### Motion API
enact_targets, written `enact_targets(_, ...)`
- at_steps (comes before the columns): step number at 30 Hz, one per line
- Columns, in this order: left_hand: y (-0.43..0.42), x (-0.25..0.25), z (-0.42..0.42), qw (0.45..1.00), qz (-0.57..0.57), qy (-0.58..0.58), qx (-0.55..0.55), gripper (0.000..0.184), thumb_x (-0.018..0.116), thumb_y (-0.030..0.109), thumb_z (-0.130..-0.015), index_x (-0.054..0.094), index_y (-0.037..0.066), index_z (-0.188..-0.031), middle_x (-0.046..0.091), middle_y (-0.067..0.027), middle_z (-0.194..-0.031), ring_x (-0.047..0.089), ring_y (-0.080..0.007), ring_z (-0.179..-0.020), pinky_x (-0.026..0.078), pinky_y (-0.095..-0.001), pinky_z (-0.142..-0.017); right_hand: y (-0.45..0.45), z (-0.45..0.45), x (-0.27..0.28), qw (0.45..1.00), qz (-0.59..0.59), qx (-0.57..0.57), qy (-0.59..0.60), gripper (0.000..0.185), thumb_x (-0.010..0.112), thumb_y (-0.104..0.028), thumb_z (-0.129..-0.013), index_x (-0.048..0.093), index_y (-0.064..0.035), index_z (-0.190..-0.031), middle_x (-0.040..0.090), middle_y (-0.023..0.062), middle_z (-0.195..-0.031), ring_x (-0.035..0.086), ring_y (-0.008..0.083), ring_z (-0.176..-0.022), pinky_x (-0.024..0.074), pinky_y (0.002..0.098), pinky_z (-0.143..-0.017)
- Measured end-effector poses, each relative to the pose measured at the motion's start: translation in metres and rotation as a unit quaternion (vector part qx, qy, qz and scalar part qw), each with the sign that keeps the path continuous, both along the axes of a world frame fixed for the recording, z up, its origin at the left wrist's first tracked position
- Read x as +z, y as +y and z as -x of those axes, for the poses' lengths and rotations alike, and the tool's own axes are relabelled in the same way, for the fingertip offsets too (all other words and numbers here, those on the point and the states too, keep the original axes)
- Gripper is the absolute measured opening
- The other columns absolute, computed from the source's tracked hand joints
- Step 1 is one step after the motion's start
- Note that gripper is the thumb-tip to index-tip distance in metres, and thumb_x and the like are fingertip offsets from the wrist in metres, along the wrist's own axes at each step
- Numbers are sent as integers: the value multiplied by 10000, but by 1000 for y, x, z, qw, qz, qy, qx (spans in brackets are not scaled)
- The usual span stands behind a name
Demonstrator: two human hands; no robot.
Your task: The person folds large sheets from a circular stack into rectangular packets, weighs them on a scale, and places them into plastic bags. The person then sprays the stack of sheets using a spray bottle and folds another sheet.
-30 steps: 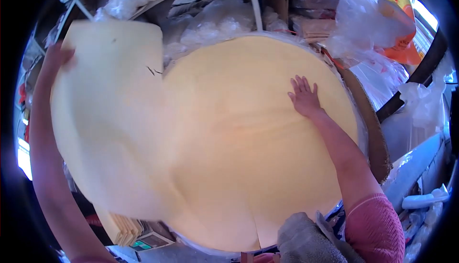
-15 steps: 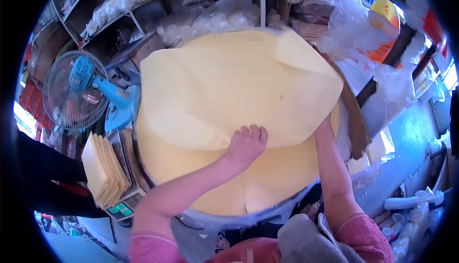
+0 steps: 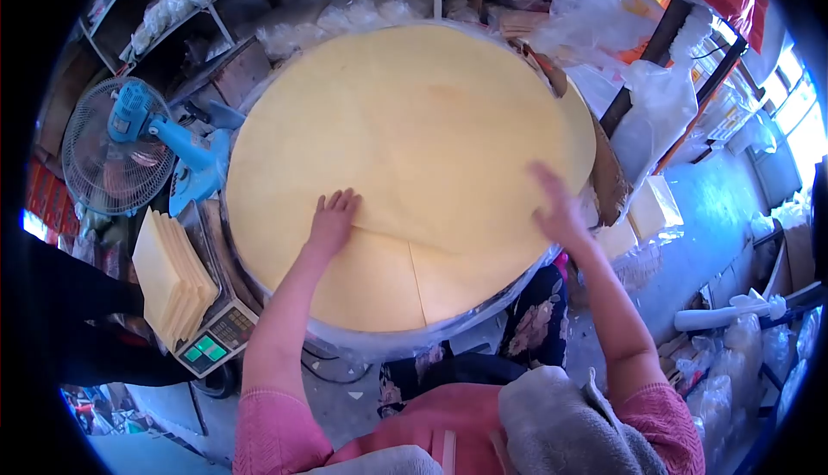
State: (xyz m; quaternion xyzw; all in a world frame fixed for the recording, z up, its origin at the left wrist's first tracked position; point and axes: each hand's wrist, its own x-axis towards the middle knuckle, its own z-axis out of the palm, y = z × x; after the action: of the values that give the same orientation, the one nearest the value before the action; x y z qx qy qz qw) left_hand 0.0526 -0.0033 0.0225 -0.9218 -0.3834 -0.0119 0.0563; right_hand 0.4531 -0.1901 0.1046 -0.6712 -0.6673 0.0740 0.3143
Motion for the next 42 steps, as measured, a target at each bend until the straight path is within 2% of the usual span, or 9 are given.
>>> enact_targets(7, -31, 7, 36, 1000, 6, -1, 23, 327, 533, 69, -774, 582, 76, -1097, 605, -133, -1113, 561, -297, -1053, 418, -394, -935, -13, 38, -84, 958, 47, 140, -246, 412, 570, -242, -826, 526, -131, -1221, 493, 83, -1306, 390, 255, -1280, 224, 537, -1050)
enact_targets(14, -36, 60, 82, 966, 204, -144, 66, 170, 624, 49, -719, 632, 35, -888, 663, -139, -788, 620, -301, -723, 483, -357, -696, -17, 45, -37, 982, 77, 155, -72, 269, 592, -269, -854, 624, -136, -1086, 569, 48, -1227, 414, 236, -1270, 183, 566, -1055)
enact_targets(17, -21, 53, 91, 908, 298, -269, 122, 122, 626, 53, -745, 614, 16, -861, 647, -144, -730, 607, -289, -666, 485, -354, -638, 0, 25, -60, 963, -28, 194, -182, 240, 625, -276, -842, 641, -107, -1011, 648, 74, -1041, 563, 227, -1090, 358, 485, -968)
enact_targets(19, -5, 44, 97, 867, 337, -334, 153, 107, 622, 78, -794, 583, 9, -866, 605, -97, -623, 605, -263, -620, 485, -342, -613, 13, 24, -53, 992, 99, 57, 53, 213, 624, -264, -848, 639, -80, -954, 655, 97, -892, 608, 232, -893, 441, 402, -816)
enact_targets(21, 6, 47, 91, 929, 203, -234, 205, 202, 617, 136, -818, 582, 43, -994, 623, -106, -802, 611, -258, -775, 479, -380, -714, 28, 28, -44, 986, 81, -8, 147, 199, 613, -229, -859, 608, -32, -829, 614, 122, -667, 569, 264, -585, 464, 310, -572)
enact_targets(25, -14, 37, 28, 961, -175, -83, 200, 469, 558, 322, -871, 464, 133, -1290, 491, -137, -1277, 446, -285, -1206, 338, -549, -963, 61, 33, -40, 992, 105, -29, 70, 200, 609, -223, -848, 584, -32, -795, 608, 126, -668, 583, 304, -634, 473, 356, -612)
enact_targets(30, -40, 10, -35, 975, 95, -59, 190, 604, 402, 556, -890, 274, 309, -1427, 188, -62, -1511, 104, -355, -1392, 84, -652, -1048, 84, 38, -62, 974, 211, -80, -1, 157, 577, -216, -850, 609, -79, -919, 645, 107, -842, 610, 297, -818, 465, 424, -747)
enact_targets(36, -39, -1, -36, 981, 60, -44, 176, 581, 400, 563, -888, 296, 339, -1415, 165, -44, -1521, 92, -373, -1391, 65, -656, -1048, 79, 118, -62, 959, 1, 92, -268, 449, 459, -246, -916, 399, -188, -1358, 343, 54, -1438, 267, 260, -1349, 193, 577, -1042)
enact_targets(42, 14, -24, 60, 980, -44, -27, 192, 540, 412, 478, -910, 318, 281, -1404, 210, 0, -1509, 182, -239, -1390, 144, -667, -1024, 63, 49, -95, 952, 66, -6, -298, 455, 393, -285, -937, 366, -196, -1382, 288, 69, -1471, 218, 255, -1378, 146, 584, -1063)
